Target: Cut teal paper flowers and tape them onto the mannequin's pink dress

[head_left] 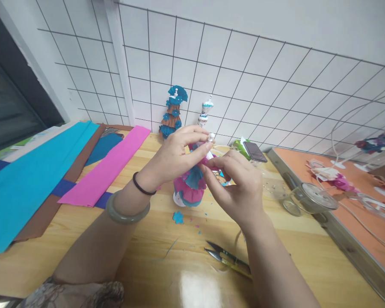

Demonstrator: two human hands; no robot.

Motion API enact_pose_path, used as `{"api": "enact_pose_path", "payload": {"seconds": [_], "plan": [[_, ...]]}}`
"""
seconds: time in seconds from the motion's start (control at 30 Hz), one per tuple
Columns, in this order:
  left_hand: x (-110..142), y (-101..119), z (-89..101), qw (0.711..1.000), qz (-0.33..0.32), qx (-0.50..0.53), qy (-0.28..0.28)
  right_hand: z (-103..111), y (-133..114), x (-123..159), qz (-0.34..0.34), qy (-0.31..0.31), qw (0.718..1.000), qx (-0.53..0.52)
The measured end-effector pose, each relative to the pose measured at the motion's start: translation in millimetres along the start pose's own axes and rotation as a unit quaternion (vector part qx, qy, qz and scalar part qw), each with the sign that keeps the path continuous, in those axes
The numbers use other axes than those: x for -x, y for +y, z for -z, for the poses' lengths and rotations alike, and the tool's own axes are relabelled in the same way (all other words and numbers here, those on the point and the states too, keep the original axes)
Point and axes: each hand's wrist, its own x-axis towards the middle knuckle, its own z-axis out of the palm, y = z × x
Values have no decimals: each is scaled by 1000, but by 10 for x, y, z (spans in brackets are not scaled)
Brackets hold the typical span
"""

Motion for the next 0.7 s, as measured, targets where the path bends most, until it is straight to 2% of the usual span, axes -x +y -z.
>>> {"api": "enact_pose_path", "payload": {"seconds": [0.13, 0.33, 0.53, 0.7], "plan": [[-5, -2, 16, 1000, 13, 9, 1, 71, 15, -12, -16, -18, 999, -30], [-17, -4, 37, 1000, 21, 14, -4, 205, 165, -2, -23, -120, 991, -55], [-13, 3, 34, 1000, 23, 12, -7, 227, 204, 2, -29, -120, 990, -69], [-10, -1, 33, 1000, 24, 14, -6, 255, 193, -5, -25, -143, 987, -65]]}}
